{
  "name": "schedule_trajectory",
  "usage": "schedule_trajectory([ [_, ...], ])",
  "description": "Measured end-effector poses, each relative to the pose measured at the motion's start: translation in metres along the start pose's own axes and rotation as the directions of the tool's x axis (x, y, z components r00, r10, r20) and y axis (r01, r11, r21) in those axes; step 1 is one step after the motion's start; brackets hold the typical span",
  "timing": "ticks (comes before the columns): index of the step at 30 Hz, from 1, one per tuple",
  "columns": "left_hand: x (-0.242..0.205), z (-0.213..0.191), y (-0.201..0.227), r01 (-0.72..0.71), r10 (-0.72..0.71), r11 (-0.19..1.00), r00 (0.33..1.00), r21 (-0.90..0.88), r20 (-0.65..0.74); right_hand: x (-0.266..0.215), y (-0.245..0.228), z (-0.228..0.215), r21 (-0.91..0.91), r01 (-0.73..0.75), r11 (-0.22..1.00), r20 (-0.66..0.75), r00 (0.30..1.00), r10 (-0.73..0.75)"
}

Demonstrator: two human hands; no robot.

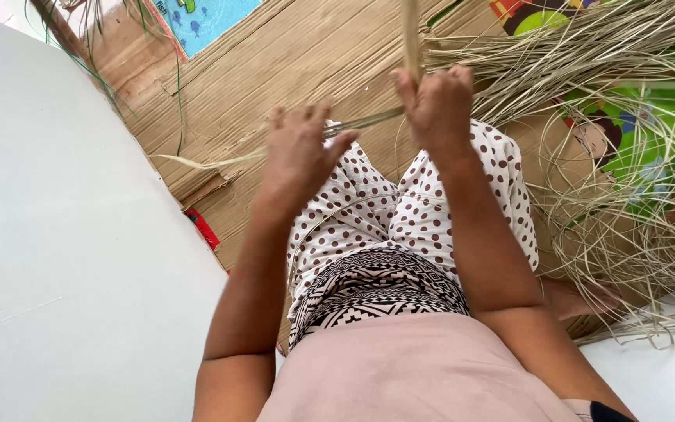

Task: Preparing and stripping natural fibers for weaving using a hand tool while sitting on the floor

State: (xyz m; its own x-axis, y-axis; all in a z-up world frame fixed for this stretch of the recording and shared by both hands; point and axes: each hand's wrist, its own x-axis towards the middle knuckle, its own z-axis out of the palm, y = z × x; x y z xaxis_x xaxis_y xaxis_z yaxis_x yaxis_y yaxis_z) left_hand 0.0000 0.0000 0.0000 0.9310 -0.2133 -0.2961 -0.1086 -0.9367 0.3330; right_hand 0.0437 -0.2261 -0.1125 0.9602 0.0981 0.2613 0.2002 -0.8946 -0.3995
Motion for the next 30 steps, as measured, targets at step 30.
schedule_trajectory([
  [30,0.028,0.055,0.04,0.034,0.043,0.739,0.994,-0.673,0.097,-0.012,-0.039,-0.033,-0.038,0.18,0.983,0.036,0.983,-0.179],
])
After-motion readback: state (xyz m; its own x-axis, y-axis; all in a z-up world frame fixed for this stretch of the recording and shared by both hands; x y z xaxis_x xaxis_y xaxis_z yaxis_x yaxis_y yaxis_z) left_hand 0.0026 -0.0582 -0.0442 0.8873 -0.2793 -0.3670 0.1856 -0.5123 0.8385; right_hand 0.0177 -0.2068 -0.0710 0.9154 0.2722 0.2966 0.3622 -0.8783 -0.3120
